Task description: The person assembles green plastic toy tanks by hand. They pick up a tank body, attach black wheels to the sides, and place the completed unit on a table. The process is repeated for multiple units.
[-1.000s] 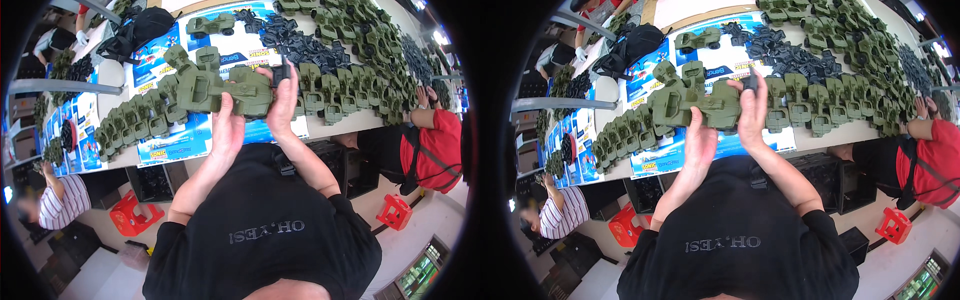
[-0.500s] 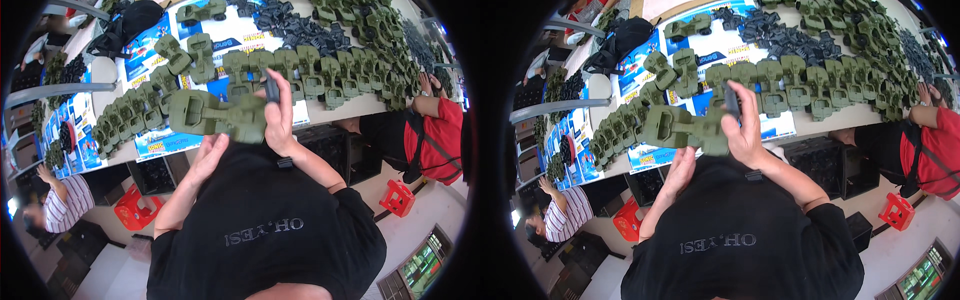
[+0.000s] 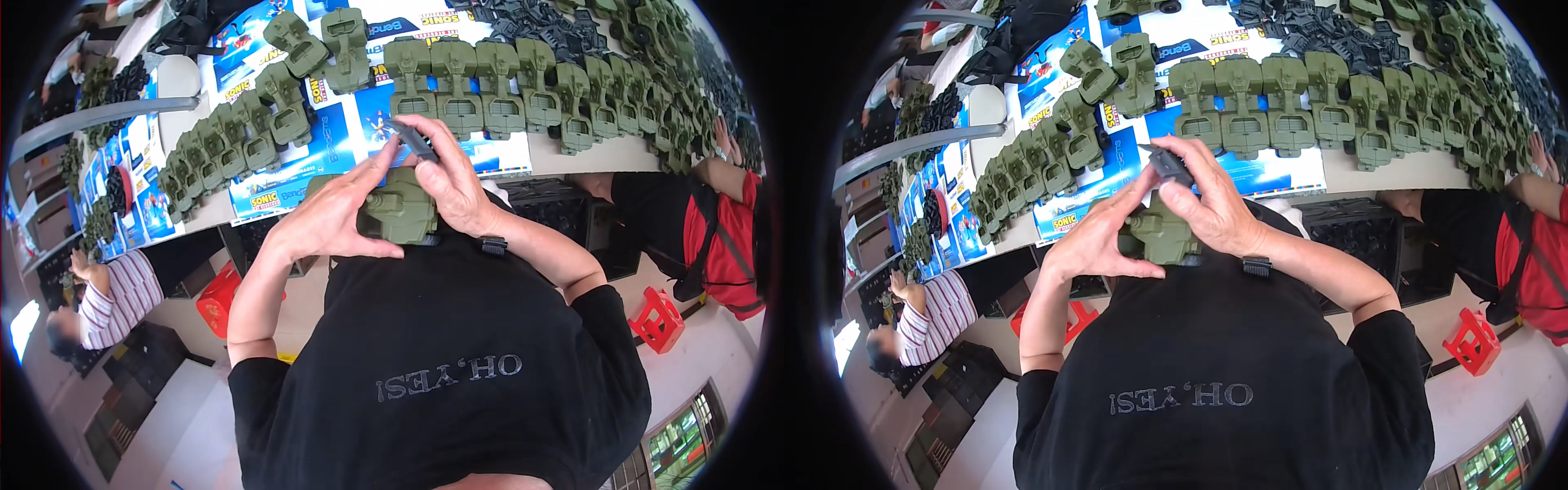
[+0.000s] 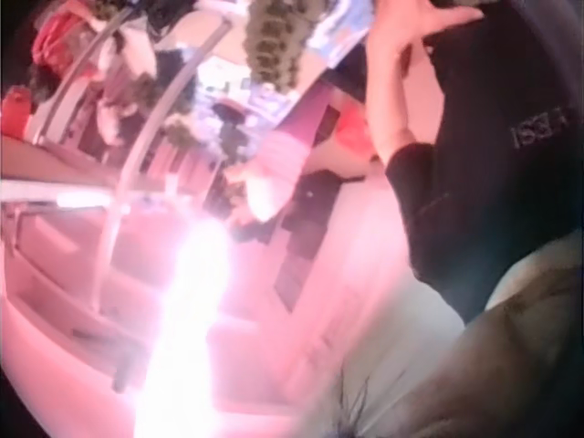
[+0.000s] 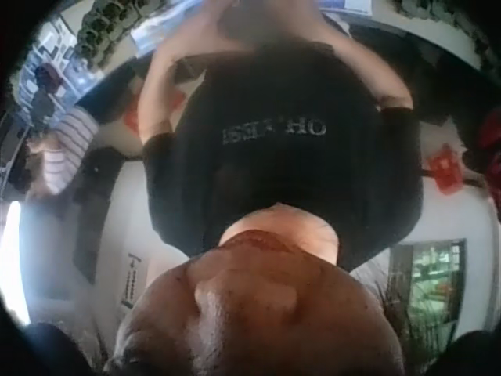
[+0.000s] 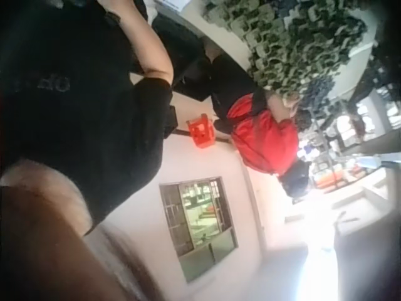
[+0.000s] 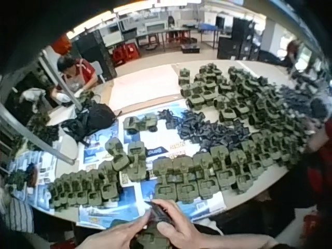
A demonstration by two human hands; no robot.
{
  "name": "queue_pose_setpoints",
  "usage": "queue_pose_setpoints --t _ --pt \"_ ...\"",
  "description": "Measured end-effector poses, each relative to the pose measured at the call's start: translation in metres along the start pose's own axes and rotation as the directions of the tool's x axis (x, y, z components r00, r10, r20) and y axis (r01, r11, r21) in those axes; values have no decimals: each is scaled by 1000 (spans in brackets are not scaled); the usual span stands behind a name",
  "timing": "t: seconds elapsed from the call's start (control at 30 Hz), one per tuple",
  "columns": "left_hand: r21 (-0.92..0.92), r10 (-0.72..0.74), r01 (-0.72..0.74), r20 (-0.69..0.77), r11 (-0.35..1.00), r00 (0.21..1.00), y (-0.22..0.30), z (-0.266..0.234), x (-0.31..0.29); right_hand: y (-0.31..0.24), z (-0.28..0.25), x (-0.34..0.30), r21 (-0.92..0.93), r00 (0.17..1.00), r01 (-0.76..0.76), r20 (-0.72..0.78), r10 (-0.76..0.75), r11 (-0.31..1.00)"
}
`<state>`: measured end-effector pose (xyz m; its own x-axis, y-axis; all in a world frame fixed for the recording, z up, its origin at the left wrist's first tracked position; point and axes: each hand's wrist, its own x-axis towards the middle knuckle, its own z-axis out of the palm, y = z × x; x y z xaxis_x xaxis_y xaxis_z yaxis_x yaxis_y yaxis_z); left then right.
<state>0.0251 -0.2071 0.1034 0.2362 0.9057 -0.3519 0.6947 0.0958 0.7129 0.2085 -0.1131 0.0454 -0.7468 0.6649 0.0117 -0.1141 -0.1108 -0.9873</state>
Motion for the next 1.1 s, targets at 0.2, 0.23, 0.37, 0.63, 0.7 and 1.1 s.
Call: queue_pose_setpoints --t 0.2,0.23,0.37,0.63,0.7,1.1 --pt "-51 59 -57 33 997 998 23 -5 18 17 -26 -1 35 986 -12 -164 17 999" --pt "-29 65 -64 24 998 998 27 -7 18 13 -28 -6 135 989 -46 -132 64 990" --pt "0 20 -20 61 1000 998 27 -16 25 10 -46 -22 221 962 -265 1 272 939" --pt "-191 -166 142 -116 971 979 45 -9 39 2 -45 -20 202 940 -326 -33 339 924" --pt "-220 -203 169 -144 961 969 35 -2 47 -2 -42 -18 124 947 -311 -48 319 942" --pt "-230 -231 178 -227 957 946 41 -1 49 -4 -39 -13 -325 986 -164 -44 159 931"
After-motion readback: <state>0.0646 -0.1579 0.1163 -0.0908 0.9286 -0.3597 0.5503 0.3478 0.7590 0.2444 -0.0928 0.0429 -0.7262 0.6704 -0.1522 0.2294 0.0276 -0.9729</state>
